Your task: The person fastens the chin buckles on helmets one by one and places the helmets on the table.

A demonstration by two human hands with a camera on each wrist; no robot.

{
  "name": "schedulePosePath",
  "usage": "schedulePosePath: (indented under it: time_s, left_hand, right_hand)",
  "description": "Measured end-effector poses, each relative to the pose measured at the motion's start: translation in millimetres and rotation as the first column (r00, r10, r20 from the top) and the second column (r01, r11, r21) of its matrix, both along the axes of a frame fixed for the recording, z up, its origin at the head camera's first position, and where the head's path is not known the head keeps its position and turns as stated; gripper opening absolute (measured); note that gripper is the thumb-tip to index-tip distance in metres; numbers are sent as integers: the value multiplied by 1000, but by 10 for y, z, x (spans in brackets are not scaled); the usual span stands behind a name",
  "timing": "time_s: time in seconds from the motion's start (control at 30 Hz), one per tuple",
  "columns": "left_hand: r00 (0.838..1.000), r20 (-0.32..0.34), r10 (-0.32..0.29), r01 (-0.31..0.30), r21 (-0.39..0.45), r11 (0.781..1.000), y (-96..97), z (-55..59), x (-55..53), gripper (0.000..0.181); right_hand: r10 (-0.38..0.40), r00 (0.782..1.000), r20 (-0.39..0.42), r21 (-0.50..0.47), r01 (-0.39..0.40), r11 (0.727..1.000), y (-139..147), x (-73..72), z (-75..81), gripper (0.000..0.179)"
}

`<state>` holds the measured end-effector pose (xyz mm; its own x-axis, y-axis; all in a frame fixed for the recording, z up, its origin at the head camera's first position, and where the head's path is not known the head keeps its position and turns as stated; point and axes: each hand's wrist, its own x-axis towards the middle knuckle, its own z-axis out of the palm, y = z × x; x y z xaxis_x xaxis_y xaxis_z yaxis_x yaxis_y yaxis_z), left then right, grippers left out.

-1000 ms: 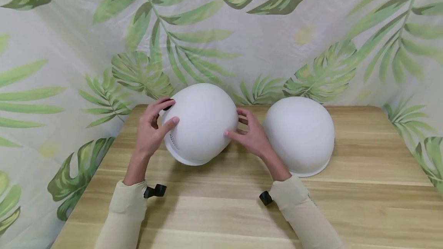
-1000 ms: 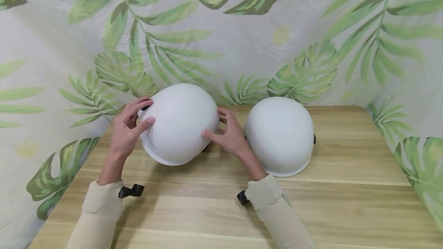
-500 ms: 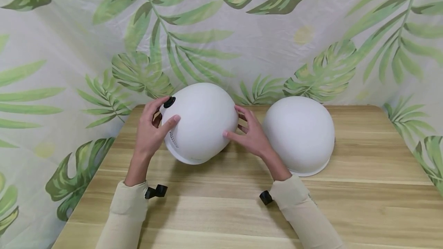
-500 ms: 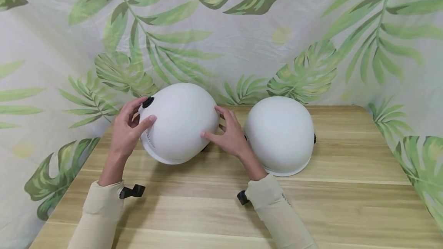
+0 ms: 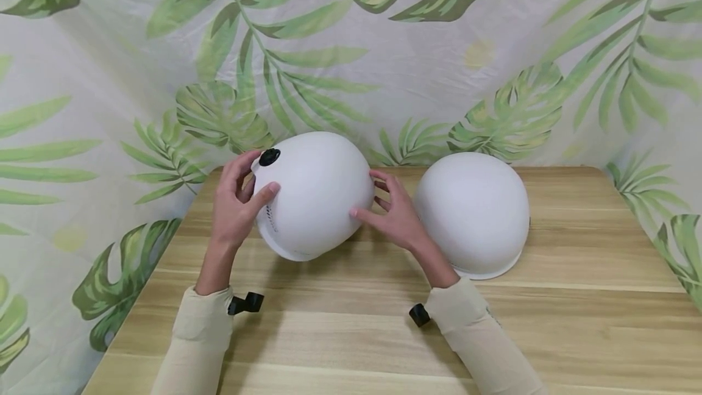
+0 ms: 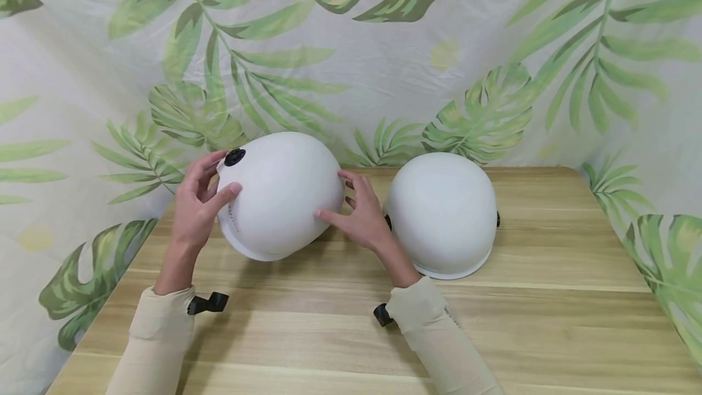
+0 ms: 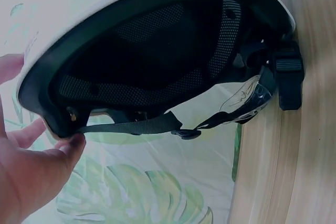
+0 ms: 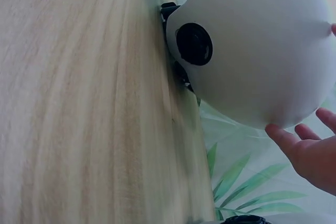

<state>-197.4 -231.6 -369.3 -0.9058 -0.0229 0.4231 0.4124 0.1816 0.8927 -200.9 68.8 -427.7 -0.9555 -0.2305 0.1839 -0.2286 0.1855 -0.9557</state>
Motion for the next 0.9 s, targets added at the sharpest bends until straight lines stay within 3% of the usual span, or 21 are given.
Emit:
schedulePosePath:
  time_s: [0.27,0.47,0.9]
  left_hand:
    - [998,64,18,-19,7,1000,22,31,44,59]
    - [999,49,13,-17,73,997,54,24,57,61]
    - [999,-27,-38,41,141,989,165,-27,62,63]
  right_hand:
    - [-9,1000,7,-25,9,1000,19,12,24,81]
    - [30,999,30,-24,-29,999,-2,25,13,83]
    - [22,1000,10,-38,-22,999,-46,44,6,81]
